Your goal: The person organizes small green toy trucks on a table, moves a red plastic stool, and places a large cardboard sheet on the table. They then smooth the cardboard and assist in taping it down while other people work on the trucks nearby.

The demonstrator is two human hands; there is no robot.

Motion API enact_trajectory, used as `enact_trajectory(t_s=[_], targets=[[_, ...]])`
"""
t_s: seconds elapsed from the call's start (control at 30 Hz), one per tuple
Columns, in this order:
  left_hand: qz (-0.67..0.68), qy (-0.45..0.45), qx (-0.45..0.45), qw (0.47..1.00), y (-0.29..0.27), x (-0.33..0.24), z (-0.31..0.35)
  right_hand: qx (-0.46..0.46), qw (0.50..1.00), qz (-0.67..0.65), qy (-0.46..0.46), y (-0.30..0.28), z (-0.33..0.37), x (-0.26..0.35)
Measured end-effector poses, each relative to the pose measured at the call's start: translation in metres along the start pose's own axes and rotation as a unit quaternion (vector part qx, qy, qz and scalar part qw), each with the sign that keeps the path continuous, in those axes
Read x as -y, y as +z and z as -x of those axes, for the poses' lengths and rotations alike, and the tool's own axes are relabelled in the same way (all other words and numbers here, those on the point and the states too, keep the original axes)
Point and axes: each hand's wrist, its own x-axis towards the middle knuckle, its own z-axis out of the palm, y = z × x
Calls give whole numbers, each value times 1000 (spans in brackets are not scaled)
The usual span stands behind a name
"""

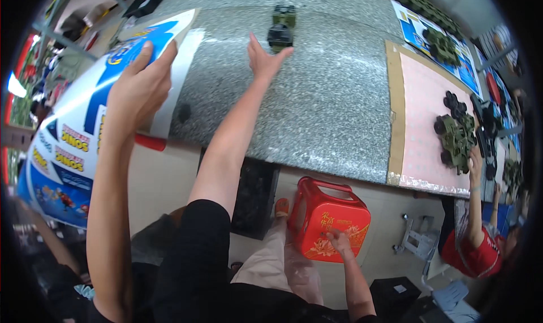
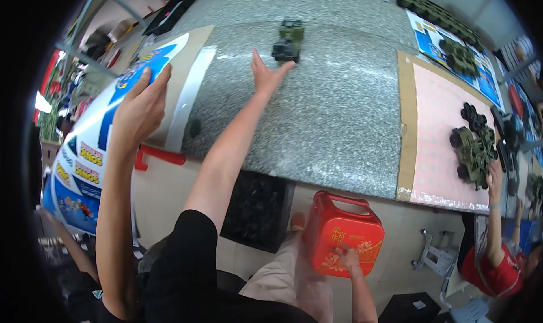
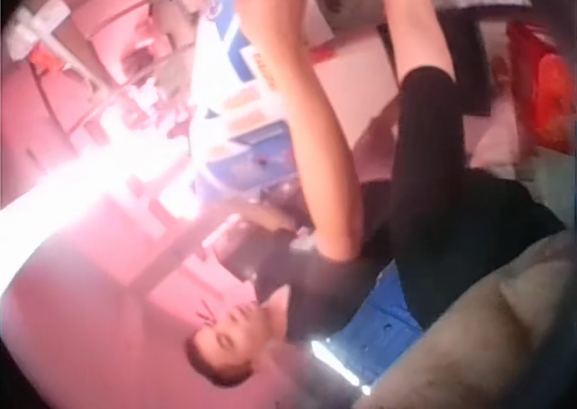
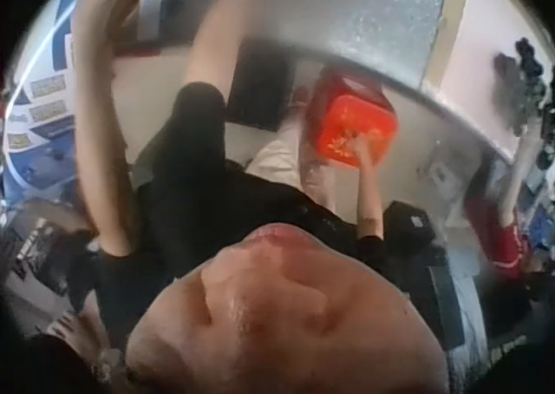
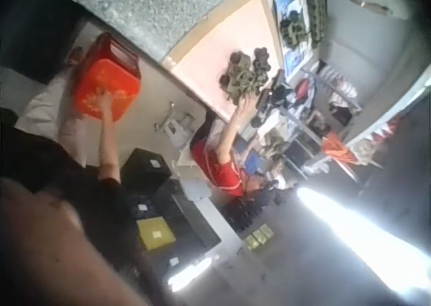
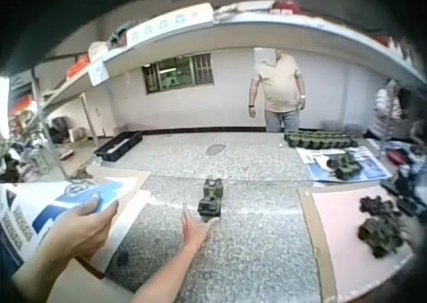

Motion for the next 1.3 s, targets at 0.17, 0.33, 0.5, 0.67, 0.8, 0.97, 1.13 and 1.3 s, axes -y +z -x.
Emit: enact_trajectory(t_s=[0.17, 0.33, 0.5, 0.67, 0.8, 0.97, 1.13, 1.3], targets=[[136, -144, -5, 980, 51, 0, -50, 3, 987, -111, 120, 6, 50, 4], [379, -152, 57, 911, 81, 2, -38, 11, 984, -114, 137, 49, 68, -28], [497, -199, 75, 841, 91, -12, -12, -22, 982, -158, 100, 52, 69, -24], [577, -162, 162, 784, 63, -29, 81, -1, 987, -111, 112, 26, 76, -18], [604, -177, 267, 729, 12, -64, 216, -45, 987, -146, 46, -14, 99, -6], [573, -283, 379, 670, -50, -106, 405, -140, 885, -444, -26, -77, 118, -14], [487, -384, 471, 627, -99, -113, 551, 1, 730, -674, -114, -156, 164, -12], [435, -286, 534, 666, -120, -114, 607, 77, 733, -669, -95, -168, 194, -19]])
